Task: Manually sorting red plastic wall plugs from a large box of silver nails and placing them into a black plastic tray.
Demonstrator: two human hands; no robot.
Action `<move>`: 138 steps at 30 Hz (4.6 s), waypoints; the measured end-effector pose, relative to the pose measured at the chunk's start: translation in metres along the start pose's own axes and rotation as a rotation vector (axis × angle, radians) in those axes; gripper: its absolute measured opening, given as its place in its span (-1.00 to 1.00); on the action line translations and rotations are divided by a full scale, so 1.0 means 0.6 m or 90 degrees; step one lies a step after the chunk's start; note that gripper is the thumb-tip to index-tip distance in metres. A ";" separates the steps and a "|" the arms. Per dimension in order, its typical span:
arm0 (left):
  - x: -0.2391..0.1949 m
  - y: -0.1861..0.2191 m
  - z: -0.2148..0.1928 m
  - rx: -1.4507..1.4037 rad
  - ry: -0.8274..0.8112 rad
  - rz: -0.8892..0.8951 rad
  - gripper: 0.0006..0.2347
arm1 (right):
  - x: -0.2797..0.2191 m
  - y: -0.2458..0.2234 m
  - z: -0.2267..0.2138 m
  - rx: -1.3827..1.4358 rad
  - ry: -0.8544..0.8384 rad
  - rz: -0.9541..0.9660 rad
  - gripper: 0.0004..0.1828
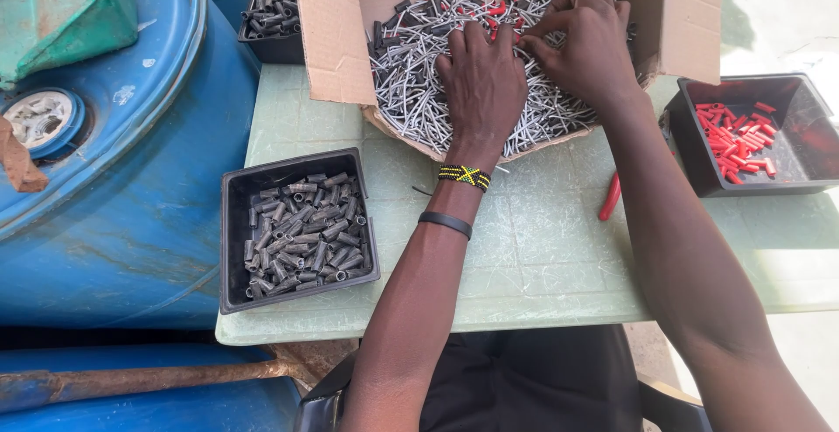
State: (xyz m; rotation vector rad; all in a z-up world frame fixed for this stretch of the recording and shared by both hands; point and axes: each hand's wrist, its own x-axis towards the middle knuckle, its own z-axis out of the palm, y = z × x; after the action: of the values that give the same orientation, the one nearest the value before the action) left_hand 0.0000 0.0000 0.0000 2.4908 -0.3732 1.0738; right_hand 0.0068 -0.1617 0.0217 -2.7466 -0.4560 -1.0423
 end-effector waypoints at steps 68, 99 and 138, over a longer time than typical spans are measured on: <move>-0.004 -0.012 0.004 -0.237 0.094 -0.041 -0.91 | 0.034 -0.029 -0.004 0.273 0.012 -0.061 -0.87; -0.004 -0.007 -0.007 -0.337 0.039 0.147 -0.85 | 0.041 -0.004 0.034 0.039 -0.080 0.091 -0.63; -0.004 -0.006 -0.026 -0.498 0.235 -0.136 -0.82 | 0.034 -0.012 0.027 0.188 -0.066 0.008 -0.63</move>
State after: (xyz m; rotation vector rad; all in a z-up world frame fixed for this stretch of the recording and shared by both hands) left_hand -0.0097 0.0107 0.0070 1.5734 -0.3223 1.0145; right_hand 0.0289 -0.1459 0.0235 -2.5422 -0.5577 -0.7629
